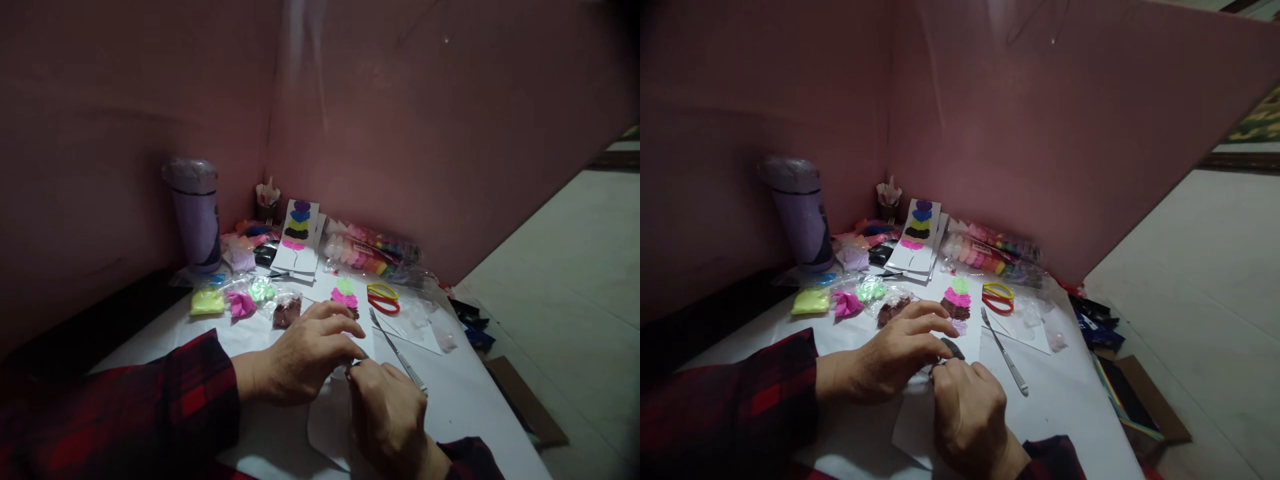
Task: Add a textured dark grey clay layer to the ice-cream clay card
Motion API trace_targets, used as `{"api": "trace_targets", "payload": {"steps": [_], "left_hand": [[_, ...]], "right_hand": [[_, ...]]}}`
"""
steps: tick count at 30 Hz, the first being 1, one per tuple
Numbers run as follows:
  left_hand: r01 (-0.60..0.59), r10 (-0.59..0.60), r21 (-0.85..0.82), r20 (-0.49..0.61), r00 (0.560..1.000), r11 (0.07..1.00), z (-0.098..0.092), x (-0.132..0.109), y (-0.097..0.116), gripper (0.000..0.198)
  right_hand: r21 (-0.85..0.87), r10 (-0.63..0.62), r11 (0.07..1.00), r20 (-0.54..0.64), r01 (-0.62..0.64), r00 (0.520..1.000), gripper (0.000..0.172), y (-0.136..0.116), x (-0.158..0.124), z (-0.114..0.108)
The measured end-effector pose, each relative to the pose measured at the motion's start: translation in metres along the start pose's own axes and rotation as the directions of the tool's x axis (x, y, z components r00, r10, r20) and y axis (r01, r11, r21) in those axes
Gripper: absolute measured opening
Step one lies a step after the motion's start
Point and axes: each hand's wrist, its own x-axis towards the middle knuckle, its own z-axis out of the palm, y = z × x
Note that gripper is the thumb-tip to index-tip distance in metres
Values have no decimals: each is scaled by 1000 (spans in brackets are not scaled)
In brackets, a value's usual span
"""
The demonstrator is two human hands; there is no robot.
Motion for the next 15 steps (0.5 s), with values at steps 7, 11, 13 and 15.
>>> {"api": "trace_targets", "payload": {"steps": [7, 11, 13, 15], "left_hand": [[-3, 5, 33, -33, 999, 999, 3, -1, -2, 14], [30, -31, 48, 19, 999, 998, -2, 2, 4, 14], [72, -74, 53, 37, 997, 996, -4, 4, 7, 12], [98, -99, 44, 24, 995, 994, -4, 6, 9, 10]], "right_hand": [[10, -21, 1000, 4, 21, 1000, 18, 0, 3, -2], [3, -14, 1000, 16, 14, 1000, 17, -1, 2, -1], [2, -3, 1000, 28, 3, 1000, 17, -2, 2, -1], [5, -4, 1000, 36, 4, 999, 17, -5, 3, -1]]}}
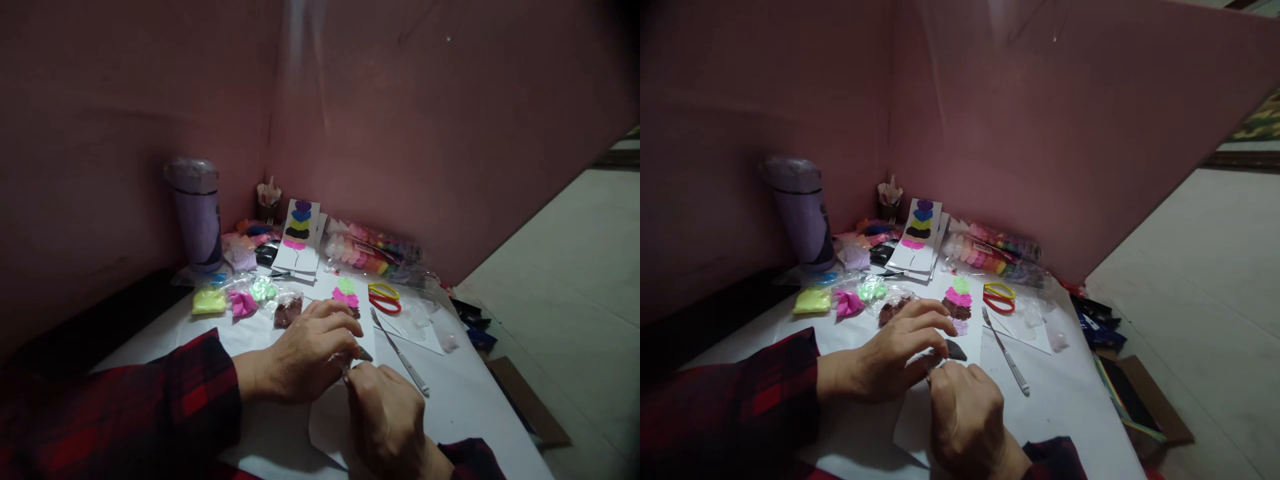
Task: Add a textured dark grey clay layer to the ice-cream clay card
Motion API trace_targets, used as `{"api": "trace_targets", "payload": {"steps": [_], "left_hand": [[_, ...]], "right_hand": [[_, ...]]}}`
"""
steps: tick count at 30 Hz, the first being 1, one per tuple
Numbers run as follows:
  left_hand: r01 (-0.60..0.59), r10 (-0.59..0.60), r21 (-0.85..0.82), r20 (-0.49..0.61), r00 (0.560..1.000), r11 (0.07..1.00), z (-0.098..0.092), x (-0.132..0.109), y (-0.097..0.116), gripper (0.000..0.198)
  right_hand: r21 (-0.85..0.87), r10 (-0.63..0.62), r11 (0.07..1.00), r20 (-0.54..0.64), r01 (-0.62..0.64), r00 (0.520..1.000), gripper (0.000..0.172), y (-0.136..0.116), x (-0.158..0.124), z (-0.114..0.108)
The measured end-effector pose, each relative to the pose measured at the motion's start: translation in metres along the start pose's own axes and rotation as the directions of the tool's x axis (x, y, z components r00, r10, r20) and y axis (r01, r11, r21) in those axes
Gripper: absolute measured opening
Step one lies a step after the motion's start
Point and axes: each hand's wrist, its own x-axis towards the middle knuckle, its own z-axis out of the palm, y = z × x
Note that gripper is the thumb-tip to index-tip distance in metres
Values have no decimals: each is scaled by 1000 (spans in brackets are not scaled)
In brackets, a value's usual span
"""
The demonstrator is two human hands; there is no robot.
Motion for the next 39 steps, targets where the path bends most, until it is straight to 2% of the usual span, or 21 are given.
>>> {"api": "trace_targets", "payload": {"steps": [6, 12, 19, 23, 27, 32, 34, 36, 39], "left_hand": [[15, -16, -80, -11, 1000, 997, 1, -2, -6, 10], [-59, 74, -154, 89, 993, 986, 1, -4, -13, 29], [-82, 108, -189, 132, 985, 979, 1, -3, -13, 28], [-58, 78, -187, 100, 992, 981, 1, -1, -12, 22], [2, 17, -331, 54, 998, 944, -3, 3, -8, 17], [212, -160, -442, 153, 975, 871, -7, 2, -4, 19], [261, -206, -462, 165, 964, 848, -7, 1, -3, 20], [277, -228, -448, 162, 960, 850, -6, 0, -2, 19], [234, -200, -412, 124, 972, 881, -2, -1, -4, 18]], "right_hand": [[-44, -26, 999, 8, 27, 1000, 20, -2, 4, 0], [-100, -8, 995, -11, 7, 1000, 21, 4, 2, 1], [-83, -4, 997, -17, 3, 1000, 17, 5, 2, -1], [-84, 5, 996, -8, -6, 1000, 15, 6, -1, -1], [-84, 117, 989, -13, -118, 993, 13, 7, -3, 2], [-3, 211, 977, -31, -211, 977, 13, 8, -2, 4], [29, 234, 972, -25, -233, 972, 12, 8, -2, 3], [62, 258, 965, -19, -256, 966, 13, 9, -2, 3], [105, 271, 957, -1, -269, 963, 13, 10, -3, 3]]}}
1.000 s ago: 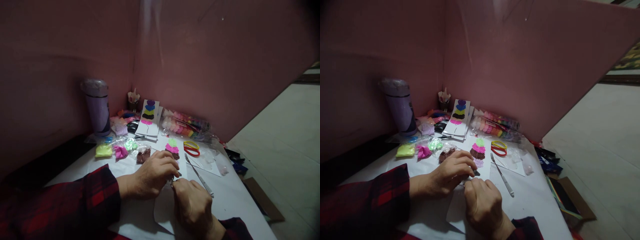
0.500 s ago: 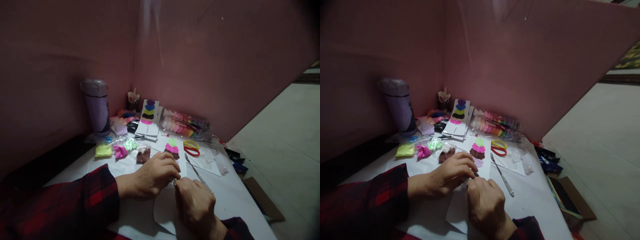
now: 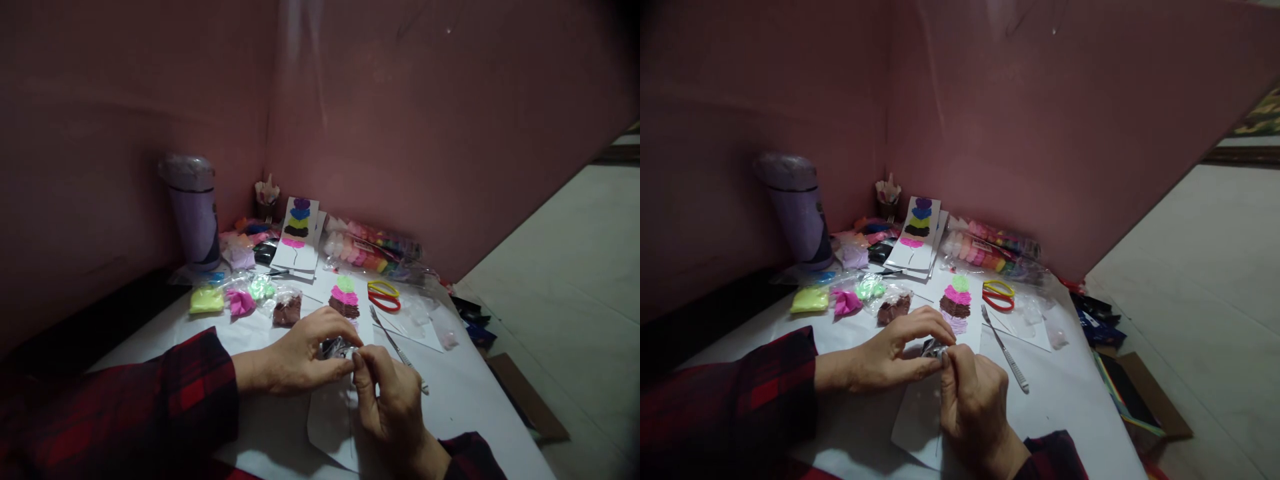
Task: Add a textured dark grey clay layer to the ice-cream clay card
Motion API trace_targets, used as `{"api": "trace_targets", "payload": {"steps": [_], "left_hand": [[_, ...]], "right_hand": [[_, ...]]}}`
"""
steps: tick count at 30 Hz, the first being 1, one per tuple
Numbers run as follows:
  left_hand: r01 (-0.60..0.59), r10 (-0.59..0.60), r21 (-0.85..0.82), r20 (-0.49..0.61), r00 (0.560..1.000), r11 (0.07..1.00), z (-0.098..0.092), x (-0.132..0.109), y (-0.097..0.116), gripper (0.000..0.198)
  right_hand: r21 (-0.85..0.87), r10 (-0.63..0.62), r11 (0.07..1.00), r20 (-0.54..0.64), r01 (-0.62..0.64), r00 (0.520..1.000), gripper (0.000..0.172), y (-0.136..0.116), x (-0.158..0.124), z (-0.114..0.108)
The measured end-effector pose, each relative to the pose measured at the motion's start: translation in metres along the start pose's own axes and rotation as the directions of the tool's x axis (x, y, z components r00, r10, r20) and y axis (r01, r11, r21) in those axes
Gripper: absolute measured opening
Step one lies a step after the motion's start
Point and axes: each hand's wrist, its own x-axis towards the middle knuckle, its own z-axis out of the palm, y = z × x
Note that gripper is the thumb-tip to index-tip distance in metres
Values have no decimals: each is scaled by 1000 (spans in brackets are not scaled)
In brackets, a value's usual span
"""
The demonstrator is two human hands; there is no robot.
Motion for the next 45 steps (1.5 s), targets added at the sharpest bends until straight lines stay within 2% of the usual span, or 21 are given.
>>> {"api": "trace_targets", "payload": {"steps": [3, 7, 15, 20, 25, 31, 35, 39, 45], "left_hand": [[-60, 60, 24, -3, 998, 998, 3, 1, -5, 14], [-52, 51, 45, 10, 999, 998, 5, 1, -9, 8], [-33, 32, 41, 23, 999, 999, 9, 0, -12, 18], [35, -18, 150, -111, 994, 988, 9, -1, -13, 15], [4, 37, 222, -178, 983, 975, 11, -2, -15, 11], [-13, 46, 264, -120, 992, 965, 10, -3, -12, 19], [-81, 87, 80, -65, 994, 994, 7, -1, -6, 29], [8, -8, -20, -29, 1000, 1000, 6, 0, -1, 26], [70, -70, 60, -2, 998, 996, 6, -1, -3, 29]], "right_hand": [[8, -11, 1000, 16, 11, 1000, 13, 1, 0, 1], [2, -17, 1000, 7, 17, 1000, 13, 0, 0, 2], [51, 30, 998, 10, -31, 999, 13, -2, -3, 2], [30, 105, 994, -4, -105, 994, 17, -1, -4, 5], [8, 117, 993, 117, -119, 986, 18, -3, 0, 6], [71, 180, 981, 21, -181, 983, 22, -5, -4, 7], [40, 178, 983, -15, -177, 984, 23, -2, -7, 8], [47, 118, 992, -16, -117, 993, 22, -2, -7, 7], [42, 83, 996, 24, -84, 996, 21, -5, -2, 2]]}}
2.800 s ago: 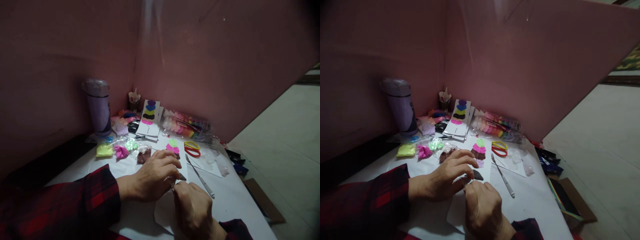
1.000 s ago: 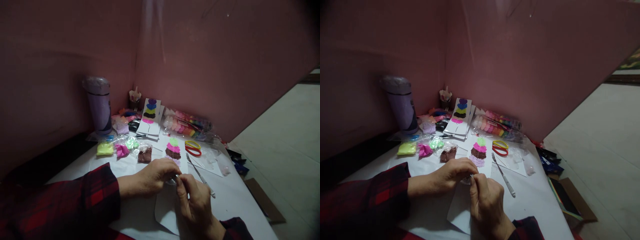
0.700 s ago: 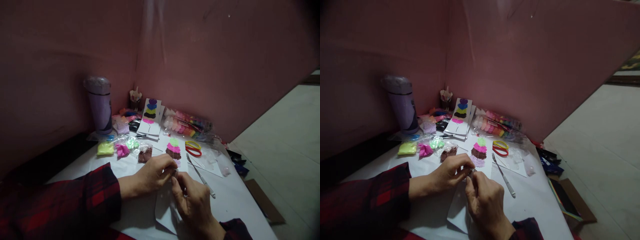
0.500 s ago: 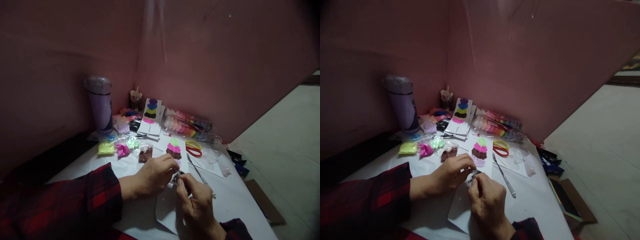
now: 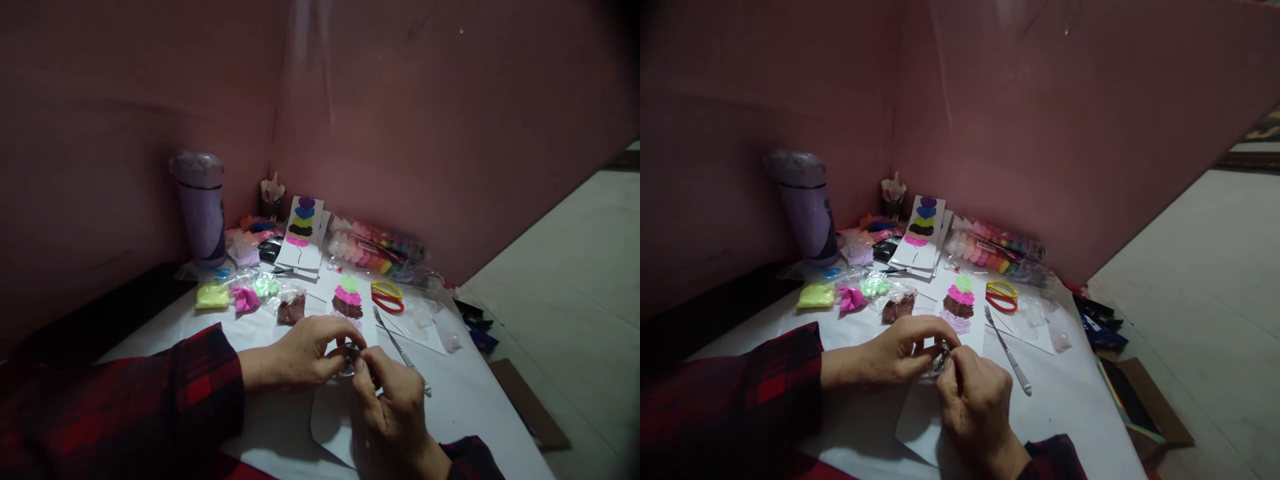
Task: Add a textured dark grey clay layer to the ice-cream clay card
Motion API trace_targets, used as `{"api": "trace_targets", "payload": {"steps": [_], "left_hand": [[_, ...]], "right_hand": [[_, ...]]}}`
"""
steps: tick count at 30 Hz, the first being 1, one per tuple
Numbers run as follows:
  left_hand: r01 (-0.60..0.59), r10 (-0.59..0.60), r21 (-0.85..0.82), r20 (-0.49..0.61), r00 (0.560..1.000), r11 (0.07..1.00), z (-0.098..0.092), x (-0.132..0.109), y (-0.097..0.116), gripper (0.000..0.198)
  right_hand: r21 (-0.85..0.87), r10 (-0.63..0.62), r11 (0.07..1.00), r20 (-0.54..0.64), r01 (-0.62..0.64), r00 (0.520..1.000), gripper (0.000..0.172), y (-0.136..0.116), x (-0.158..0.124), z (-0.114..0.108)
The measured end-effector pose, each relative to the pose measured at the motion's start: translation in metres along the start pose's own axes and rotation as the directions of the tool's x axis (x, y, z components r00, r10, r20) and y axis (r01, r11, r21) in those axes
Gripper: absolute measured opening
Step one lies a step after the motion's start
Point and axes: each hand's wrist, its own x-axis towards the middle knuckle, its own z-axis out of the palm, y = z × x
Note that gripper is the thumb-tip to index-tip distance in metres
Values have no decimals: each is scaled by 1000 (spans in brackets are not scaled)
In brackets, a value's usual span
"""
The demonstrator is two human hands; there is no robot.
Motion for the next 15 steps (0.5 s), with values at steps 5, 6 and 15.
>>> {"api": "trace_targets", "payload": {"steps": [5, 6, 15], "left_hand": [[-6, 6, 33, -4, 1000, 999, 0, 0, -1, 25], [-16, 17, 26, -6, 1000, 1000, 0, 0, -1, 24], [32, -33, 94, 5, 999, 995, 1, 0, -4, 25]], "right_hand": [[-19, 6, 1000, 2, -6, 1000, 21, 0, 1, -1], [-20, -6, 1000, 2, 7, 1000, 21, 0, 1, -1], [-3, -32, 999, 12, 32, 999, 19, 1, 1, -2]]}}
